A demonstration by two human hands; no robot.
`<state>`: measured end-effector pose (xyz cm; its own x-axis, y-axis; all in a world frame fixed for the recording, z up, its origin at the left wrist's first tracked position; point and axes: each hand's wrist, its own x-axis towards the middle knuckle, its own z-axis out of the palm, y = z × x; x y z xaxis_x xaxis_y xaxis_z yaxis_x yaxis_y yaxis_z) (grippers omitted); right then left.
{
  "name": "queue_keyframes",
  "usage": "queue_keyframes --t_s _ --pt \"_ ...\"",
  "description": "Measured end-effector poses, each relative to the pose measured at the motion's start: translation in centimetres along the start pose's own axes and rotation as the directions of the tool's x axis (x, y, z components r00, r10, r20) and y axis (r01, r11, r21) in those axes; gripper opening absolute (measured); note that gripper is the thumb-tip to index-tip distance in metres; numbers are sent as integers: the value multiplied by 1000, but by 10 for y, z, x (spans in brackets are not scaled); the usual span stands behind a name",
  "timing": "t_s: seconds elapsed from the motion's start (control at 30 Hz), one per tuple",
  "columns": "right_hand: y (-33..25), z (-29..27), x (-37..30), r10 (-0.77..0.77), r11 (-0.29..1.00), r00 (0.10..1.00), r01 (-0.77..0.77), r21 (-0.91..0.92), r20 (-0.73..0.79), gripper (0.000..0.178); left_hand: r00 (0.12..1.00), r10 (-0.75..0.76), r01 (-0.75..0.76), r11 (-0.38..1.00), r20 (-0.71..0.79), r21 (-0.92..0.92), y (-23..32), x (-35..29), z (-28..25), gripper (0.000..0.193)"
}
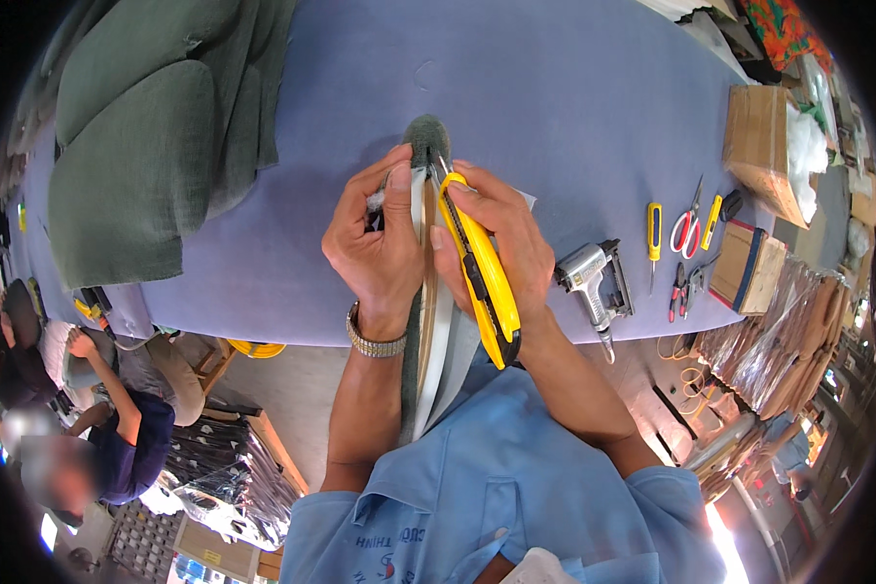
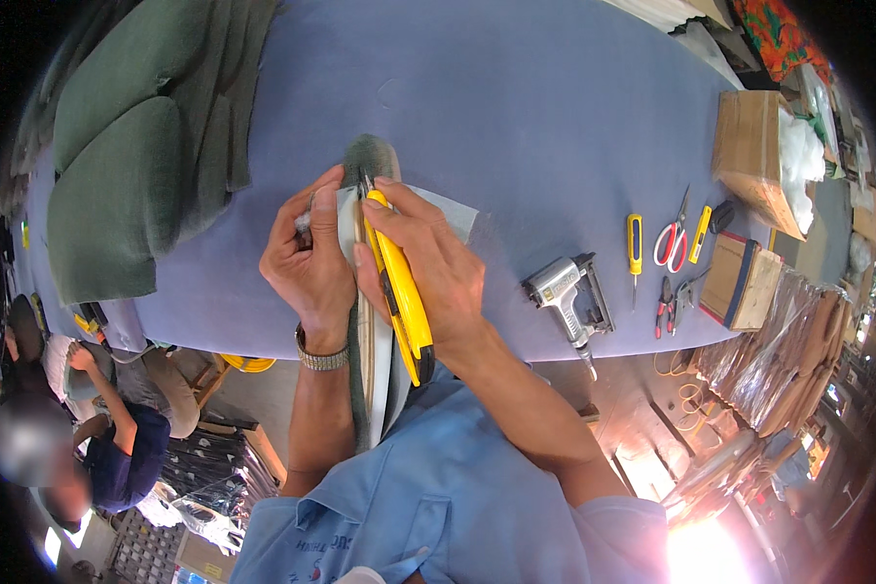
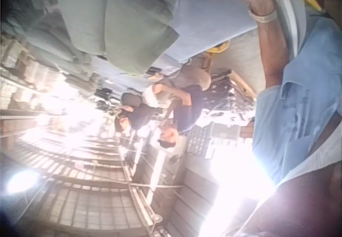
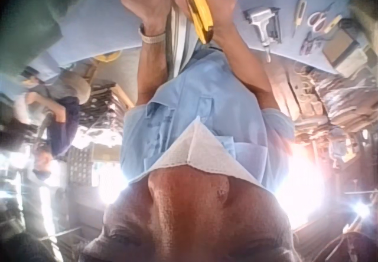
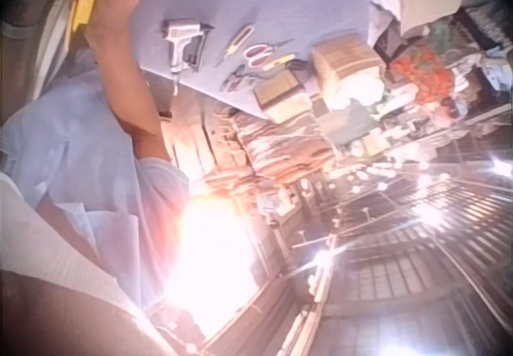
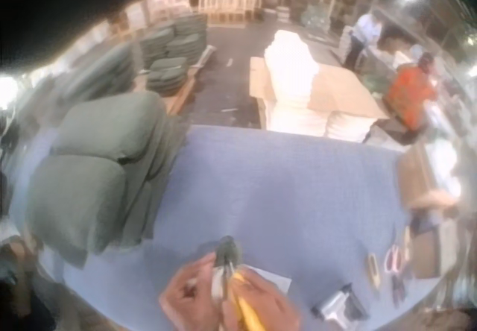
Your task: The person assembles a cushion by folding and stapling fabric around foam using a staple gun, then trims excess fabric with a utility knife. The person repeats this process on multiple cushions at a workbench in a workshop.
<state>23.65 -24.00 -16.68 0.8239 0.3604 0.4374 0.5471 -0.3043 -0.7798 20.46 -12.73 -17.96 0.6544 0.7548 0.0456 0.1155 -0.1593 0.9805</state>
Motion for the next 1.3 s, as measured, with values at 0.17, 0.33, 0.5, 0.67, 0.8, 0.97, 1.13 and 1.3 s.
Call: queue_keyframes --t_s 0.17,0.33,0.5,0.67,0.8,0.97,1.13,1.3 --pt "8 7 1 -72 997 995 71 -19 -71 35 999 41 -41 999 6 2 -3 1 -2 10" --pt "12 11 0 -47 998 996 51 45 -81 33 999 35 -35 999 -5 33 -6 3 -5 13" --pt "9 13 -4 32 992 997 -23 128 -73 31 997 64 -64 998 -31 17 -6 5 -3 16" --pt "8 11 -9 89 977 994 -74 200 -67 31 998 61 -60 998 -26 33 -3 3 0 16" --pt "4 6 -8 118 980 992 -109 168 -44 31 996 82 -80 996 -30 37 -4 2 2 17" --pt "6 4 -11 124 975 991 -113 192 -46 32 996 78 -75 994 -33 77 -3 3 4 22" --pt "10 6 -13 28 987 997 -16 159 -73 31 1000 1 -1 1000 -29 -16 -3 7 3 29" --pt "12 4 -12 -11 992 997 21 123 -80 32 995 -98 97 993 -10 -69 -1 10 3 31"
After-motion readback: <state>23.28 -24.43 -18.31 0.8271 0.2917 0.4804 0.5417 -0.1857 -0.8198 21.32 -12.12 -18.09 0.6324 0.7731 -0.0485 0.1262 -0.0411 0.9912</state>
